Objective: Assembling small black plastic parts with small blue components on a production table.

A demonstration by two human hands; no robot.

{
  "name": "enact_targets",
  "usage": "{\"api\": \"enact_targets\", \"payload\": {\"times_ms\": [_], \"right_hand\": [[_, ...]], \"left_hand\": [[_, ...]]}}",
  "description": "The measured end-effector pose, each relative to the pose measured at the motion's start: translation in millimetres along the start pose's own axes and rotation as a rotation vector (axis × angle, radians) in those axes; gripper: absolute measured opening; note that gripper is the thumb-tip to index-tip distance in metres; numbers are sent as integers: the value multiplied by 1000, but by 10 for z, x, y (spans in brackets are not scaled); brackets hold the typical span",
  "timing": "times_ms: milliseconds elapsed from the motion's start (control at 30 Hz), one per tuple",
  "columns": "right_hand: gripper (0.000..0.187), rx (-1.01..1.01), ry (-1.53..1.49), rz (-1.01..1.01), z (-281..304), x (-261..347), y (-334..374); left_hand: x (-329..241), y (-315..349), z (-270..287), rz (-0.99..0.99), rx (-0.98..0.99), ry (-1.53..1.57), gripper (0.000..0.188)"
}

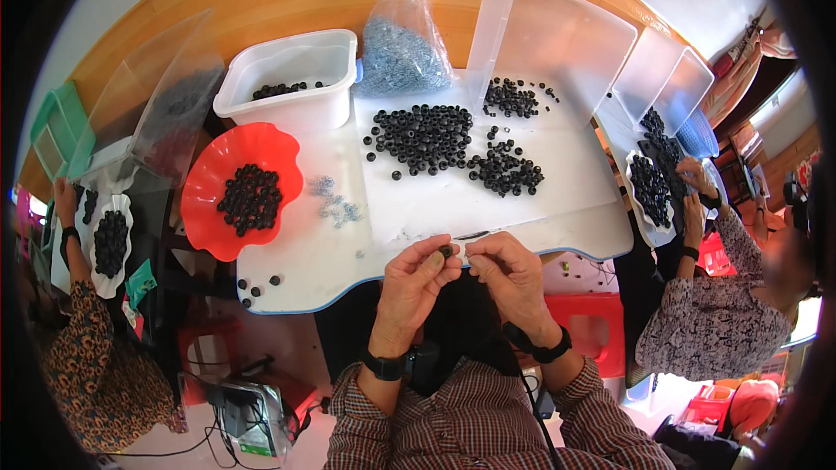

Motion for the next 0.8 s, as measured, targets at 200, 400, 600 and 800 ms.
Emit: {"api": "enact_targets", "payload": {"times_ms": [200, 400, 600, 800], "right_hand": [[11, 62, -41, -39, -102, 32, 24], [11, 82, 12, 4, -223, 119, 35], [12, 116, 14, 5, -301, 164, 59], [12, 123, 7, 23, -360, 240, 52]], "left_hand": [[-51, 122, 44, -17, 8, 94, 27], [-116, 192, 79, -33, -8, 168, 27], [-148, 254, 96, -83, 12, 188, 27], [-158, 279, 141, -105, 4, 146, 26]]}}
Point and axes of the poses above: each hand's wrist, its own y-axis away from the middle knuckle, its own z-axis out of the back of the hand, x = y × z, the point moved 1 cm from there along -y, towards the middle knuckle, and after that the axes turned 6 degrees about -x, right-handed, at the moved point
